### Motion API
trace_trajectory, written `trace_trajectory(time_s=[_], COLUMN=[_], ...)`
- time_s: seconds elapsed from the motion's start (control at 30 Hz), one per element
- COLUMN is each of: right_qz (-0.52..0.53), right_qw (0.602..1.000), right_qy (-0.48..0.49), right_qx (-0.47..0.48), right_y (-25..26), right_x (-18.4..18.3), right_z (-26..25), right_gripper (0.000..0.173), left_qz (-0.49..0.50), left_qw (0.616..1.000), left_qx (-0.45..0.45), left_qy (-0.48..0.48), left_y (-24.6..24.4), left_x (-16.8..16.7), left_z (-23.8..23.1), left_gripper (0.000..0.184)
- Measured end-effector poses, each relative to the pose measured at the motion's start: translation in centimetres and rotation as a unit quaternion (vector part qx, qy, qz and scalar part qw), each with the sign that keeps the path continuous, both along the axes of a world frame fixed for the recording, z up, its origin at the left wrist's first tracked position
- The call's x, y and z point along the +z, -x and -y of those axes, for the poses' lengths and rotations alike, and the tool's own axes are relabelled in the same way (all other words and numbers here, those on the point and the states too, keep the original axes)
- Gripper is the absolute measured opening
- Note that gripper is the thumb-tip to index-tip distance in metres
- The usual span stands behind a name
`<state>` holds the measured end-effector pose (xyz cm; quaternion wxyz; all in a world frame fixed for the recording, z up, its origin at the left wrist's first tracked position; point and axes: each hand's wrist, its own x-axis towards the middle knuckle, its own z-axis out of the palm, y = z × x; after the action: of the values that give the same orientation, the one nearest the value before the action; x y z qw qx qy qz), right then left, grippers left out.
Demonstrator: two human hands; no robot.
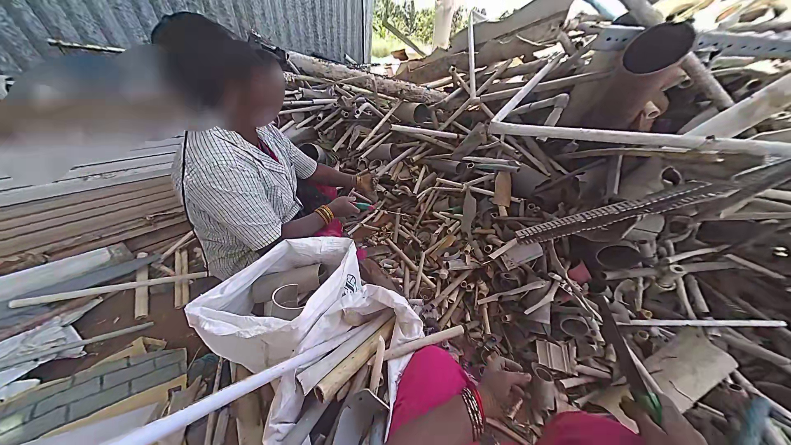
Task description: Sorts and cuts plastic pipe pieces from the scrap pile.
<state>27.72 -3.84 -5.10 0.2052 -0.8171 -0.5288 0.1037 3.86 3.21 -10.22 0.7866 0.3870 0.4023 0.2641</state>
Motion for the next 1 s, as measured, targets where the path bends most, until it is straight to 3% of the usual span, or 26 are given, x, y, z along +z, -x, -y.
trace_trajectory(time_s=[0.07, 0.13, 0.2, 0.27, 0.33, 0.4, 0.47, 0.53, 0.67, 0.77, 0.87, 0.93, 1.0], right_qz=[-0.052, -0.19, -0.379, -0.471, -0.444, -0.327, -0.204, -0.098, -0.011, -0.048, -0.174, -0.29, -0.368], right_qw=[0.996, 0.975, 0.914, 0.873, 0.889, 0.919, 0.936, 0.941, 0.924, 0.924, 0.932, 0.913, 0.892], right_qy=[-0.055, -0.081, -0.115, -0.099, -0.01, 0.117, 0.198, 0.255, 0.33, 0.313, 0.223, 0.138, 0.089], right_qx=[0.048, 0.079, 0.091, 0.081, 0.112, 0.186, 0.206, 0.198, 0.19, 0.212, 0.228, 0.251, 0.248], right_y=[4.6, 7.6, 9.3, 9.9, 8.3, 5.0, 1.4, -0.8, -2.9, -2.6, -2.2, -1.9, -1.3], right_x=[1.5, 0.7, -2.6, -4.9, -4.8, -2.8, -0.1, 1.1, 1.0, 1.3, 1.0, 0.1, -0.7], right_z=[-2.9, -5.8, -6.9, -6.3, -5.6, -5.0, -4.7, -4.4, -4.5, -4.3, -3.6, -3.2, -3.0], right_gripper=[0.048, 0.042, 0.041, 0.042, 0.05, 0.072, 0.087, 0.082, 0.05, 0.059, 0.074, 0.09, 0.095], left_qz=[0.001, -0.009, -0.022, -0.03, -0.042, -0.041, -0.037, -0.07, -0.197, -0.237, -0.258, -0.248, -0.199], left_qw=[1.0, 0.994, 0.985, 0.98, 0.979, 0.984, 0.984, 0.976, 0.902, 0.883, 0.876, 0.901, 0.942], left_qx=[0.002, -0.028, -0.032, -0.014, -0.024, -0.024, -0.04, -0.075, -0.162, -0.134, -0.088, -0.055, -0.026], left_qy=[-0.028, -0.108, -0.166, -0.199, -0.197, -0.173, -0.167, -0.192, -0.348, -0.383, -0.398, -0.353, -0.27], left_y=[-1.0, -1.2, -1.6, -2.7, -3.4, -4.3, -5.5, -5.9, -5.6, -6.0, -6.3, -6.1, -5.9], left_x=[-1.4, -2.6, -3.1, -4.1, -5.0, -5.2, -5.2, -5.6, -5.4, -5.5, -5.9, -6.5, -7.0], left_z=[-0.2, -0.2, 0.3, 1.0, 1.7, 2.7, 2.6, 2.4, 1.6, 1.8, 1.5, 0.9, 0.0], left_gripper=[0.035, 0.051, 0.066, 0.061, 0.054, 0.031, 0.033, 0.043, 0.057, 0.054, 0.051, 0.051, 0.049])
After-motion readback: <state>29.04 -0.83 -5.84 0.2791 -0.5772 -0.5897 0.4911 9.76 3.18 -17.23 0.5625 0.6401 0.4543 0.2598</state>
